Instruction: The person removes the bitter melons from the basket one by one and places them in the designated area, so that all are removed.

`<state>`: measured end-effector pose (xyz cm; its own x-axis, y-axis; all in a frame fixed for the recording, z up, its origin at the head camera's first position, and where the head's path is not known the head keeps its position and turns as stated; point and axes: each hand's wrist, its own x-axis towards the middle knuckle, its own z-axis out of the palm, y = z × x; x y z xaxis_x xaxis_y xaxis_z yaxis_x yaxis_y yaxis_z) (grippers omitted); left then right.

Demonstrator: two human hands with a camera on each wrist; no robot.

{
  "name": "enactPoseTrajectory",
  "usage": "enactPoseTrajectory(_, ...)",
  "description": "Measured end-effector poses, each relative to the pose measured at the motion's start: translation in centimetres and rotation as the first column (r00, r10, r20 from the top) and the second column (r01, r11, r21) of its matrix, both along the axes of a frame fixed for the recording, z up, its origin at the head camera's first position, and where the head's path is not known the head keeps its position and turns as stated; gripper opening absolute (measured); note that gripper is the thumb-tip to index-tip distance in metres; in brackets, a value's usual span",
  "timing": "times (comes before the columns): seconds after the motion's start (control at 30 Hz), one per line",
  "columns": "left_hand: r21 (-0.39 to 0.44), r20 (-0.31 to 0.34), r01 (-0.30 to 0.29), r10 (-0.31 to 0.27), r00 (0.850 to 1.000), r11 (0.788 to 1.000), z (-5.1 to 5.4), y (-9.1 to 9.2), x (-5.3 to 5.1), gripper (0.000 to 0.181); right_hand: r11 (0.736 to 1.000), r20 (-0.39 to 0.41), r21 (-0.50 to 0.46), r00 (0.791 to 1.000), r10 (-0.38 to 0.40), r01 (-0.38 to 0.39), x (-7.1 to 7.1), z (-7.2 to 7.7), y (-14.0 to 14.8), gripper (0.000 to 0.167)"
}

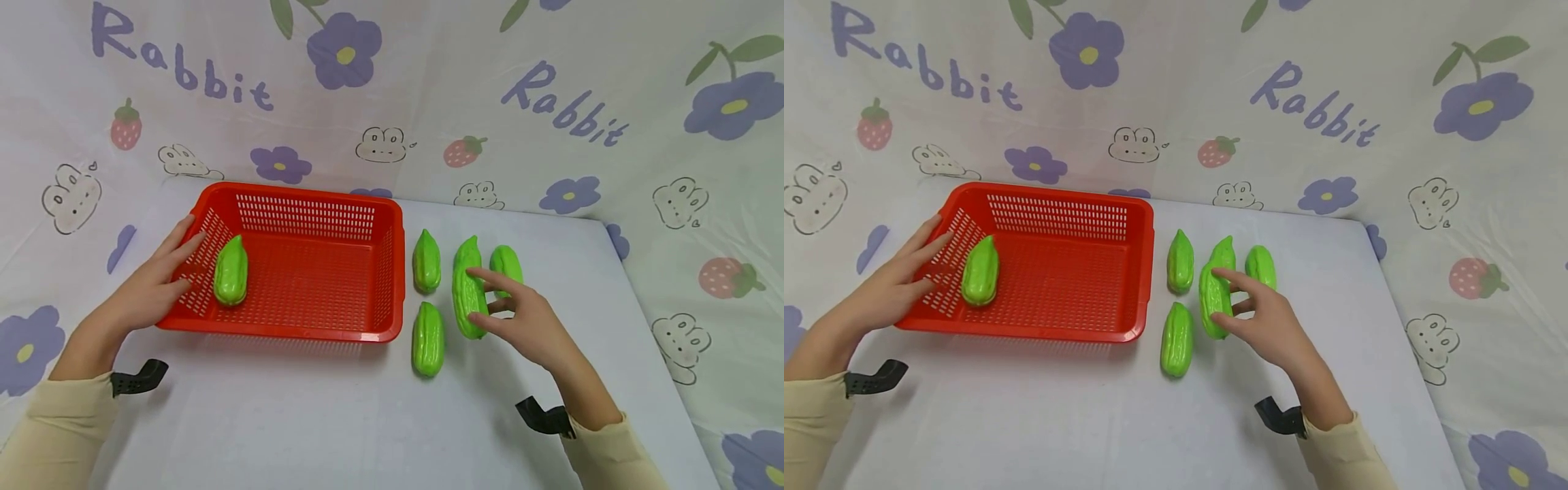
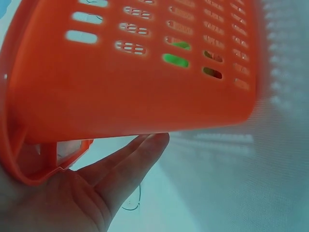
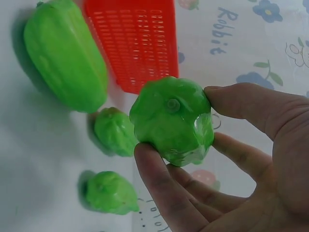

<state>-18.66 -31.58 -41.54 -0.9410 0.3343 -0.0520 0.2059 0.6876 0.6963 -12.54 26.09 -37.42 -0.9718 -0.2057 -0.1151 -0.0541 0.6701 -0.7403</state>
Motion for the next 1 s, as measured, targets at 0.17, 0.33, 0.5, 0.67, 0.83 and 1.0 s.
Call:
enactPoseTrajectory(0.17, -0.006, 0.004, -0.005, 0.005, 1.000, 1.000, -0.1, 0.0, 0.0, 0.078, 1.000, 0.017, -0.003, 1.000, -0.013, 0.013, 0.6, -0.8, 0.2, 0.070)
enactPoseTrajectory(0.33, -0.003, 0.007, -0.005, 0.005, 1.000, 1.000, 0.0, 0.0, 0.0, 0.078, 0.999, 0.032, -0.010, 0.999, -0.030, 0.031, 1.1, -1.5, 0.5, 0.070)
enactPoseTrajectory(0.5, -0.003, 0.012, -0.009, 0.009, 1.000, 1.000, 0.0, 0.0, 0.1, 0.078, 0.999, 0.040, -0.017, 0.998, -0.043, 0.044, 1.6, -2.2, 0.8, 0.069)
enactPoseTrajectory(0.67, -0.002, -0.001, 0.007, -0.007, 1.000, 1.000, -0.3, 0.0, 0.1, 0.078, 0.998, 0.037, -0.009, 0.998, -0.057, 0.058, 2.3, -3.0, 0.7, 0.069)
enactPoseTrajectory(0.83, -0.015, -0.011, 0.007, -0.007, 1.000, 1.000, -0.5, -0.1, 0.1, 0.078, 0.998, 0.030, -0.009, 0.998, -0.062, 0.063, 2.9, -3.8, 0.6, 0.068)
enactPoseTrajectory(1.0, -0.013, -0.018, 0.010, -0.011, 1.000, 1.000, -0.7, -0.2, 0.1, 0.079, 0.997, 0.029, 0.003, 0.997, -0.073, 0.073, 3.4, -4.6, 0.6, 0.068)
